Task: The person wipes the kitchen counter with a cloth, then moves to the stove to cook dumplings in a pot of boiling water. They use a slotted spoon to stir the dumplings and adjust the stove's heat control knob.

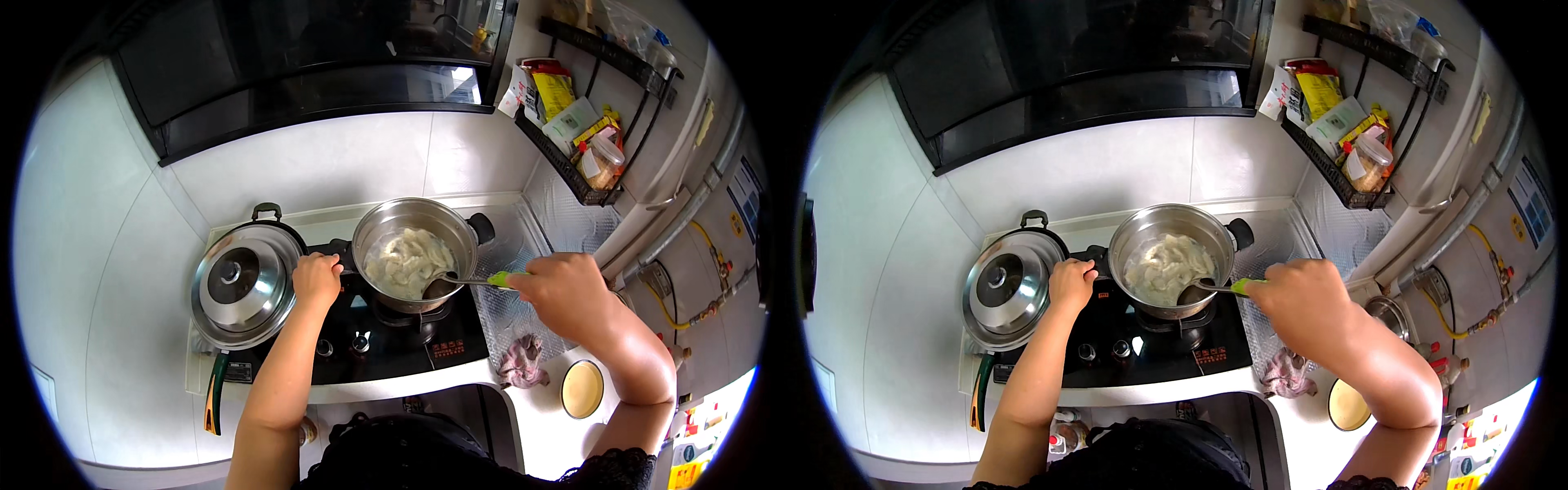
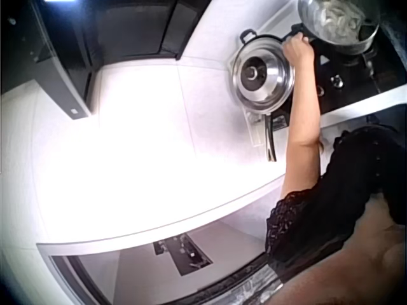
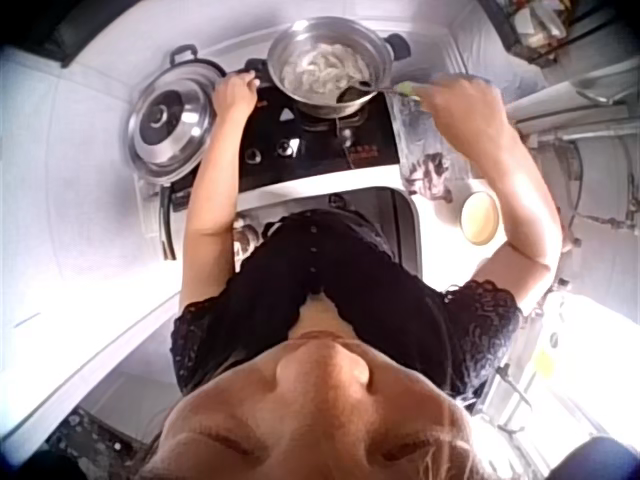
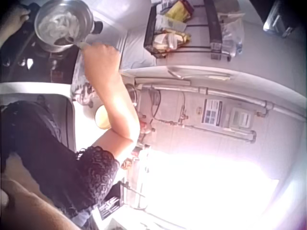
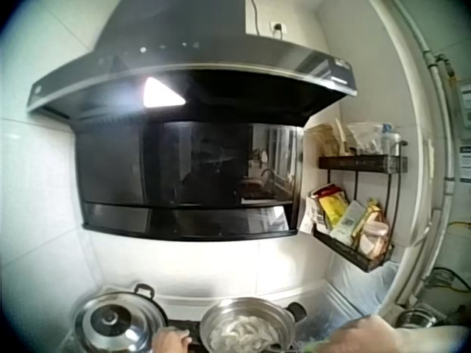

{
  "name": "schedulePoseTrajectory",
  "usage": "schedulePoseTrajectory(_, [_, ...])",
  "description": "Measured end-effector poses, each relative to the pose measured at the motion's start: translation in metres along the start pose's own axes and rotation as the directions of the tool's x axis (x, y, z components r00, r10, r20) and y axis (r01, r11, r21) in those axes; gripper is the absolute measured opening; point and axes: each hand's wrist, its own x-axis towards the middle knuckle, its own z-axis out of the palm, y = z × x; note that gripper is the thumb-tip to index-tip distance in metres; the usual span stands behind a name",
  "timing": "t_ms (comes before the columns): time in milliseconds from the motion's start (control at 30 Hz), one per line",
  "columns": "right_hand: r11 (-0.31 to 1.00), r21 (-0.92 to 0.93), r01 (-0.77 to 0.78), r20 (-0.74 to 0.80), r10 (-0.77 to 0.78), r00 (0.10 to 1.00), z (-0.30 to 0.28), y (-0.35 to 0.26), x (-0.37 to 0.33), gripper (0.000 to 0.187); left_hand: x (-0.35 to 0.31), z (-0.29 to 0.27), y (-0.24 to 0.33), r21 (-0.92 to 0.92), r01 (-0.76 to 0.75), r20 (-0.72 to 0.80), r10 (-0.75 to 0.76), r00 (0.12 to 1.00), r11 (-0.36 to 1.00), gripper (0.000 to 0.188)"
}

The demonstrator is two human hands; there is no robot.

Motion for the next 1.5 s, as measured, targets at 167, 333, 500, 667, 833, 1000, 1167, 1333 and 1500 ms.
schedulePoseTrajectory(167, [0.999,-0.052,0.013,0.091,-0.008,0.996,0.022,0.004,0.018,0.019,0.001,-0.002,0.003,-0.002,-0.003,-0.006,0.003,1.000,1.000,0.018])
schedulePoseTrajectory(333, [0.999,-0.037,-0.017,0.017,0.018,1.000,0.053,0.007,0.016,0.020,0.000,-0.006,0.006,-0.031,0.036,0.008,-0.036,0.999,0.999,0.019])
schedulePoseTrajectory(500, [0.999,0.039,-0.015,-0.116,0.019,0.993,0.075,0.002,0.004,0.031,0.000,-0.006,0.007,-0.037,0.039,0.012,-0.039,0.999,0.999,0.019])
schedulePoseTrajectory(667, [0.993,0.090,-0.080,-0.197,0.096,0.976,0.098,-0.010,-0.003,0.031,0.000,-0.006,0.007,-0.045,0.035,0.015,-0.035,0.999,0.998,0.020])
schedulePoseTrajectory(833, [0.985,0.134,-0.110,-0.310,0.147,0.939,0.130,-0.010,-0.003,0.031,0.000,-0.006,0.007,-0.039,0.033,0.013,-0.032,0.999,0.999,0.020])
schedulePoseTrajectory(1000, [0.980,0.162,-0.118,-0.449,0.179,0.876,0.160,-0.010,-0.001,0.030,0.000,-0.006,0.007,-0.044,0.032,0.022,-0.031,0.999,0.999,0.021])
schedulePoseTrajectory(1167, [0.974,0.127,-0.186,-0.489,0.225,0.843,0.146,-0.010,-0.007,0.033,0.001,-0.004,0.005,-0.043,0.018,0.012,-0.017,1.000,0.999,0.021])
schedulePoseTrajectory(1333, [0.968,0.142,-0.206,-0.506,0.250,0.825,0.104,-0.001,-0.014,0.032,-0.001,-0.004,0.005,-0.040,0.029,0.019,-0.028,0.999,0.999,0.021])
schedulePoseTrajectory(1500, [0.925,0.318,-0.207,-0.343,0.316,0.885,0.048,0.017,-0.027,0.029,0.000,-0.006,0.007,-0.038,0.016,0.017,-0.016,1.000,0.999,0.020])
